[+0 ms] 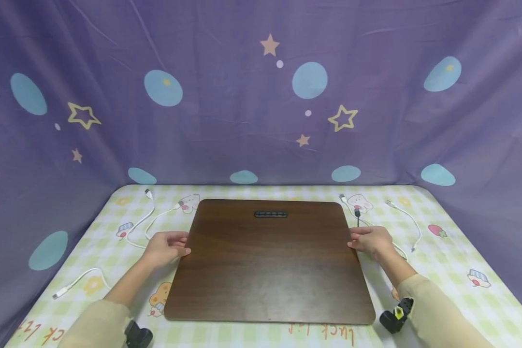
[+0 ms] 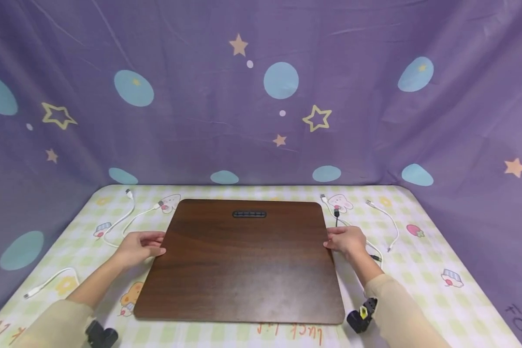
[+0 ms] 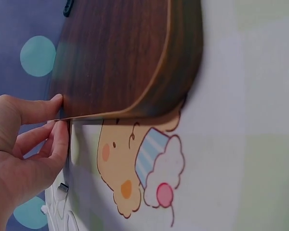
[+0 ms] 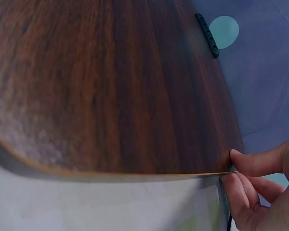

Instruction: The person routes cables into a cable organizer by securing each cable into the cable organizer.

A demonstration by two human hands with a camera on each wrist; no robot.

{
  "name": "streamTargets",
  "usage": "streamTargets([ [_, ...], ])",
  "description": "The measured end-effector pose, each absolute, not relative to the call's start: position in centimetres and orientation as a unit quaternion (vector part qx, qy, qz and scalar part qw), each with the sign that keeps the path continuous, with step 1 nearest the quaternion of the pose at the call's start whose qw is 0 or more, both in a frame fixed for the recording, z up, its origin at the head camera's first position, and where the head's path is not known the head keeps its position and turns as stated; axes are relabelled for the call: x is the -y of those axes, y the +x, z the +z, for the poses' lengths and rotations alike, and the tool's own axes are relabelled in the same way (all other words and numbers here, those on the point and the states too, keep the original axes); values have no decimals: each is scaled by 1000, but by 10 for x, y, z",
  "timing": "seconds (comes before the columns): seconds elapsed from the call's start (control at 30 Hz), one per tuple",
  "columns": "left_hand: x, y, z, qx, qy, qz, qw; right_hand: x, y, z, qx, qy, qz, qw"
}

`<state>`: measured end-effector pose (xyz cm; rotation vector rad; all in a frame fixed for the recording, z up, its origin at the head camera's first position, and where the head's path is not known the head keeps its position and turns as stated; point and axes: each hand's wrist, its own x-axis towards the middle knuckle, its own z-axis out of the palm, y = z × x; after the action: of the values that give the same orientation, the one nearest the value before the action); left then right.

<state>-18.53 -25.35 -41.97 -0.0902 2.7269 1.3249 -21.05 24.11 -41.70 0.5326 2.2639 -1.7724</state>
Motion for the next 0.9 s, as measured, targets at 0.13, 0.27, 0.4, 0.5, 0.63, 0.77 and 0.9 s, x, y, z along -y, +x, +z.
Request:
streamTargets([
  [0.13,255,-185,-420,-898,-33,436,49,-239,-214,-418,-782,181,-587,102],
  [0.27,256,-184,-422,-902,-42,428,47,-237,-216,-419,-788,175,-583,91],
  [0.4,256,-183,-423,-902,-40,428,44,-235,-218,-419,-787,171,-586,87],
  [0.5,256,-183,-423,-901,-38,431,41,-235,-219,-419,-793,166,-579,86],
  [0.63,256,-181,-423,-901,-41,429,45,-237,-216,-419,-821,149,-544,89],
  [0.77,256,-179,-420,-906,-37,419,47,-243,-215,-415,-851,106,-504,99],
  [0.9,259,-182,-415,-906,-38,420,40,-249,-214,-408,-838,80,-526,126],
])
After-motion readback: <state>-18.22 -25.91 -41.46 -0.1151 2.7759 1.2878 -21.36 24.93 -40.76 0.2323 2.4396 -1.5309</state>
